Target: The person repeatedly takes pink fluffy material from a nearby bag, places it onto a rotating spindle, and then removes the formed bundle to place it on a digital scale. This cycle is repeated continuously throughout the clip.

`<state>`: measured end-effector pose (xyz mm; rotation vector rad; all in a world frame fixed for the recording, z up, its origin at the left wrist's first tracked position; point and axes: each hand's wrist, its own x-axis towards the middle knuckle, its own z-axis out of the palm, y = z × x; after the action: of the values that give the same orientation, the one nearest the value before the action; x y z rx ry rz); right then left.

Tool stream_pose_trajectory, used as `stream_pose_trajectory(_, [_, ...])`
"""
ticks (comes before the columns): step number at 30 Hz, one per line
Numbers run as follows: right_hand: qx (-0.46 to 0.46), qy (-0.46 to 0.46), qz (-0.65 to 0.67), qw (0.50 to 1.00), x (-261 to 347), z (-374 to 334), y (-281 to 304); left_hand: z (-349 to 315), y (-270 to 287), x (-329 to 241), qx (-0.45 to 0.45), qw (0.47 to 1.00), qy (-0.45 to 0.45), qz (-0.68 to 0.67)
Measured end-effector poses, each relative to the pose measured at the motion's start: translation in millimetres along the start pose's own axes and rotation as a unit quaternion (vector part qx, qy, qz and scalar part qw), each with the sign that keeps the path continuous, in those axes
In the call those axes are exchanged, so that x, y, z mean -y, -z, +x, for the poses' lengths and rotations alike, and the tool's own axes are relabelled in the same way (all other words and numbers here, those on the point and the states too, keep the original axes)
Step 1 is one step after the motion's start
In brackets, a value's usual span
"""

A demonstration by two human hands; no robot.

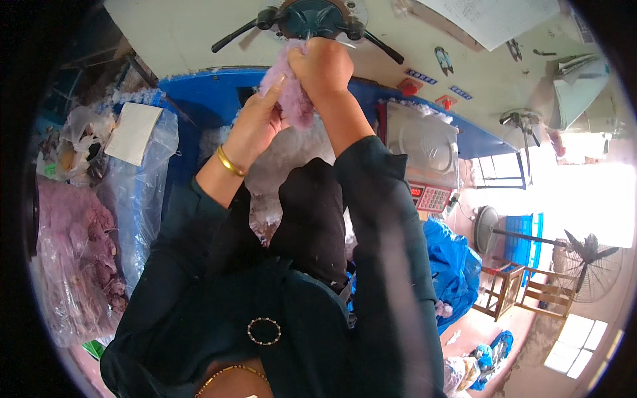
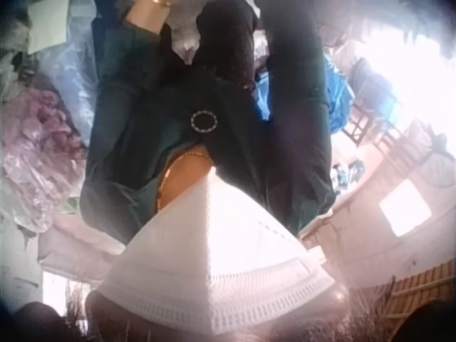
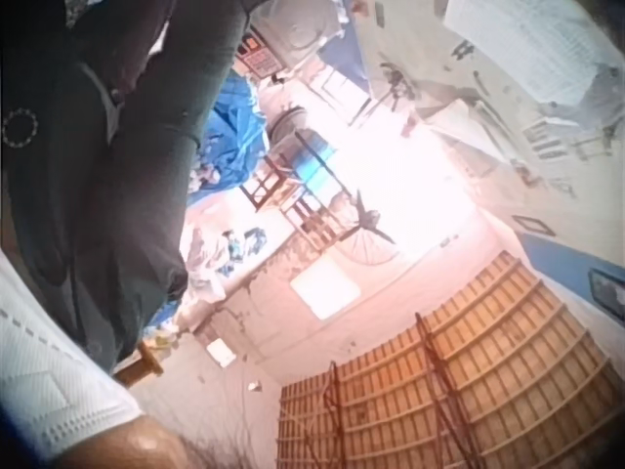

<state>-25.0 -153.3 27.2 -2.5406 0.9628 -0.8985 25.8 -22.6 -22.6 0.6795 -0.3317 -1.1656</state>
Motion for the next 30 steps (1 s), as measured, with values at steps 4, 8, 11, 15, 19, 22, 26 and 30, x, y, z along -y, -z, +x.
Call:
stream_pose_trajectory(4, [-0.030,0.004,0.020,0.999,8.4,-38.0,8.9,-53.9,-39.0,12.5,-0.048,0.997,-0.030,0.050])
stream_pose_trajectory(8, [0.015,0.014,0.031,0.999,15.2,-55.7,23.0,-71.0,-21.2,30.2,-0.001,0.912,-0.210,0.352])
stream_pose_trajectory(11, [0.073,-0.012,0.022,0.997,13.2,-47.4,33.0,-51.6,-11.7,15.5,-0.030,0.805,-0.314,0.502])
stream_pose_trajectory(15, [0.092,-0.067,0.088,0.990,8.0,-14.2,14.5,-22.4,-11.5,-1.0,-0.085,0.808,-0.201,0.548])
stream_pose_trajectory(19, [0.096,-0.061,0.122,0.986,7.6,-34.5,23.6,-47.5,-29.5,-1.8,-0.055,0.937,-0.190,0.287])
stream_pose_trajectory(22, [0.069,-0.065,0.122,0.988,10.7,-18.5,17.8,-12.4,-17.9,-9.5,-0.051,0.911,-0.202,0.356])
stream_pose_trajectory(26, [-0.005,-0.037,0.119,0.992,-2.5,-4.7,0.8,3.9,-14.7,-9.7,-0.052,0.910,-0.200,0.360])
stream_pose_trajectory(30, [0.020,-0.020,0.132,0.991,-0.9,-37.1,10.3,-41.1,-12.4,-4.6,-0.012,0.938,-0.143,0.316])
